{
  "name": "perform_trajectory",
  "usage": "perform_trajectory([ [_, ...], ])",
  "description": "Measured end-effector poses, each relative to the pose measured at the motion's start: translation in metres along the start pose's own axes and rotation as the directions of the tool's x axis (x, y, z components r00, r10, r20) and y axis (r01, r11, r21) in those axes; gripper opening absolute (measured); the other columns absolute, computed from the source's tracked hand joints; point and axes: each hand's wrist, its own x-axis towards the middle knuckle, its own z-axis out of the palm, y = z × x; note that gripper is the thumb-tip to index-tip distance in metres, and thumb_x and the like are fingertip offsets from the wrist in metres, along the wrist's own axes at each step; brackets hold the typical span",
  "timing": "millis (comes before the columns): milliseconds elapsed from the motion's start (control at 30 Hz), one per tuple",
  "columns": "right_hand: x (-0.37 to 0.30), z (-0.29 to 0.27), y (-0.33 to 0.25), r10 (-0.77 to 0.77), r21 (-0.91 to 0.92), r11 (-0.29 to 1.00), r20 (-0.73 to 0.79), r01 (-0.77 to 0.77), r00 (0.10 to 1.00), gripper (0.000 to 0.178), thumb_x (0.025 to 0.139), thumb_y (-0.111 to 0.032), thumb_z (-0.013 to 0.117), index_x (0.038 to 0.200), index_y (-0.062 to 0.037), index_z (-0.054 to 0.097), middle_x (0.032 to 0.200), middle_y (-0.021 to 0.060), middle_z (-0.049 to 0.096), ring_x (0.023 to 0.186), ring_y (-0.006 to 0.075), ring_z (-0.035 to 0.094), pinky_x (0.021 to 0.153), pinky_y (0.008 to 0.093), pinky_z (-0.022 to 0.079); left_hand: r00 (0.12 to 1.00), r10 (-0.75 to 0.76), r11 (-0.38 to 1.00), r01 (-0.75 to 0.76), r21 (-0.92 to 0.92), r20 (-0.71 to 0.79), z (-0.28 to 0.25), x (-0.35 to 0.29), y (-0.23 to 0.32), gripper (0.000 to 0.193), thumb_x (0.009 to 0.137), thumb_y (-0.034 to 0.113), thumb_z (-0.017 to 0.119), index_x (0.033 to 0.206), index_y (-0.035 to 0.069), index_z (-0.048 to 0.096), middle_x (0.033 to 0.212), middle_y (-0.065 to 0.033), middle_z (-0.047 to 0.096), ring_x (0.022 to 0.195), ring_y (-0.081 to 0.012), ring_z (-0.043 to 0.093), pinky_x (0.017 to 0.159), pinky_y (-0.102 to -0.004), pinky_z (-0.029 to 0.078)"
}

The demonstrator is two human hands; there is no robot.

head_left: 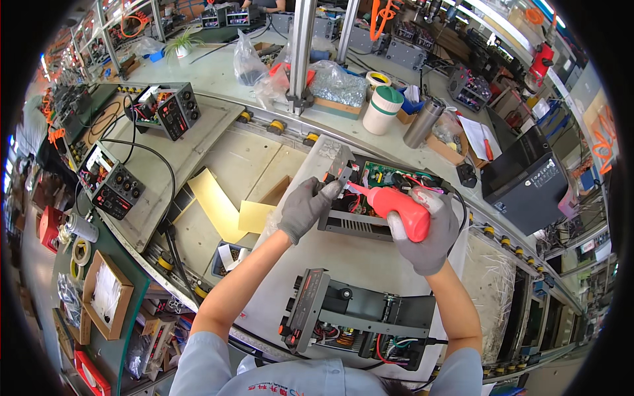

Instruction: Assembling and testing electronic power units on a conveyor belt, including wiring, screwing, and applying sealant.

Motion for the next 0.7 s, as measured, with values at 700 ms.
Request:
perform_trajectory([
  [700,-0.017,-0.008,0.018,-0.063,0.098,0.993,-0.101,0.073,0.993,0.060,0.056,-0.017,0.082,0.107,-0.0081,0.053,0.086,0.0090,0.064,0.067,0.0240,0.062,0.053,0.0313,0.050,0.981,-0.151,0.977,0.167,-0.135,0.123,-0.005,0.011,0.001,0.087,0.077,0.067,0.056,0.120,-0.009,0.050,0.086,-0.0169,0.062,0.078,-0.0203,0.060,0.071,-0.0325,0.048],
])
